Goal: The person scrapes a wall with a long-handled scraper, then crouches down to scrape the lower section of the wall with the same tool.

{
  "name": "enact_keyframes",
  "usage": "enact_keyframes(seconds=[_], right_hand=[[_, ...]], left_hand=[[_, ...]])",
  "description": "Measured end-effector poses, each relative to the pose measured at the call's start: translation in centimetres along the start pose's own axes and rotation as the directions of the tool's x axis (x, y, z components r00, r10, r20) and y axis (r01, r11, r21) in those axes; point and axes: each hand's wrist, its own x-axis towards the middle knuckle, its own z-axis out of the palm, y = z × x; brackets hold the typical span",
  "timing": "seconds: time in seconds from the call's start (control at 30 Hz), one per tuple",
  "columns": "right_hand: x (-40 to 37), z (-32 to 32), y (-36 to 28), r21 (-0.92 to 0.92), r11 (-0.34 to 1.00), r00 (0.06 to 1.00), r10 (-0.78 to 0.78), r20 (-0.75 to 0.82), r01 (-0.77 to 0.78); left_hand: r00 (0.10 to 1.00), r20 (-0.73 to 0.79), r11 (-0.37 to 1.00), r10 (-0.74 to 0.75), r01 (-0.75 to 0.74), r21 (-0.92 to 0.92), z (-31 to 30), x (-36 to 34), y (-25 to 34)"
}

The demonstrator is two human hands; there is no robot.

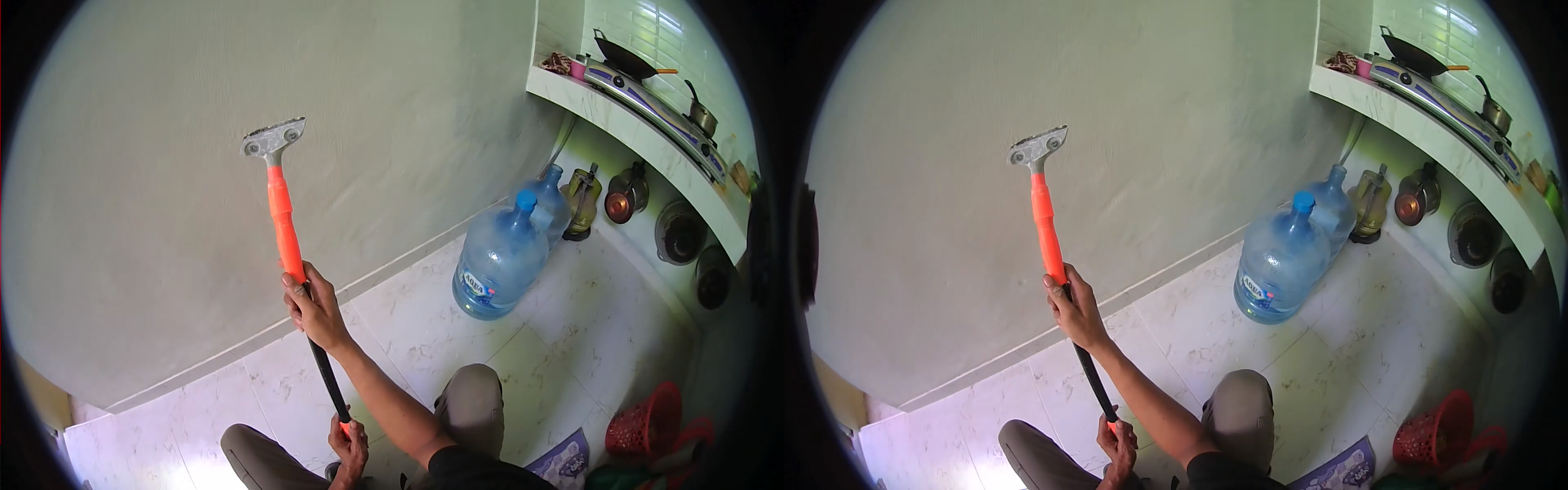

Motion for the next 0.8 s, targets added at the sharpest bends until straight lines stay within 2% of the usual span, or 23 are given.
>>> enact_keyframes(seconds=[0.2,0.3,0.37,0.4,0.43,0.47,0.53,0.57,0.63,0.73,0.8], right_hand=[[0.0,0.0,0.0,-0.006,1.0,1.0,0.016,-0.019,-0.016],[-0.1,0.1,-0.1,-0.015,1.0,0.998,0.001,-0.06,-0.002],[0.1,-0.2,1.4,-0.019,1.0,0.998,-0.012,-0.065,0.011],[0.2,-0.7,2.5,-0.005,1.0,0.997,-0.006,-0.082,0.005],[0.3,-1.3,3.2,0.012,1.0,0.996,0.015,-0.083,-0.014],[0.2,-1.3,3.3,-0.089,0.995,0.991,0.038,-0.129,-0.049],[0.1,-1.4,3.1,-0.115,0.993,0.987,0.015,-0.162,-0.034],[-0.1,-0.7,2.1,-0.111,0.993,0.989,0.027,-0.144,-0.044],[-0.2,-0.4,2.6,-0.096,0.995,0.992,0.009,-0.127,-0.021],[-0.8,0.9,2.6,-0.103,0.995,0.995,0.009,-0.104,-0.019],[-1.1,1.4,2.8,-0.12,0.993,0.996,-0.005,-0.089,-0.006]], left_hand=[[0.999,-0.011,0.999,0.031,-0.031,0.034,0.0,0.0,-0.2],[1.0,-0.015,1.0,-0.008,0.008,-0.01,-0.2,-0.1,-0.4],[0.996,-0.053,0.996,0.068,-0.065,0.058,-1.0,-0.3,-3.1],[0.999,-0.035,0.998,-0.006,0.008,0.064,-1.3,-0.3,-3.1],[0.999,-0.038,0.992,-0.005,0.01,0.123,-1.4,-0.3,-3.3],[0.997,-0.025,0.981,0.068,-0.062,0.186,-1.9,-0.2,-4.5],[0.989,-0.022,0.952,0.148,-0.137,0.273,-1.6,0.0,-3.7],[0.992,0.006,0.947,0.127,-0.123,0.297,-1.6,0.0,-3.1],[0.993,-0.007,0.953,0.117,-0.11,0.284,-1.2,0.1,-0.8],[0.975,-0.019,0.937,0.221,-0.207,0.282,-1.4,0.5,-1.6],[0.985,-0.005,0.939,0.172,-0.163,0.305,-1.8,0.4,-2.3]])
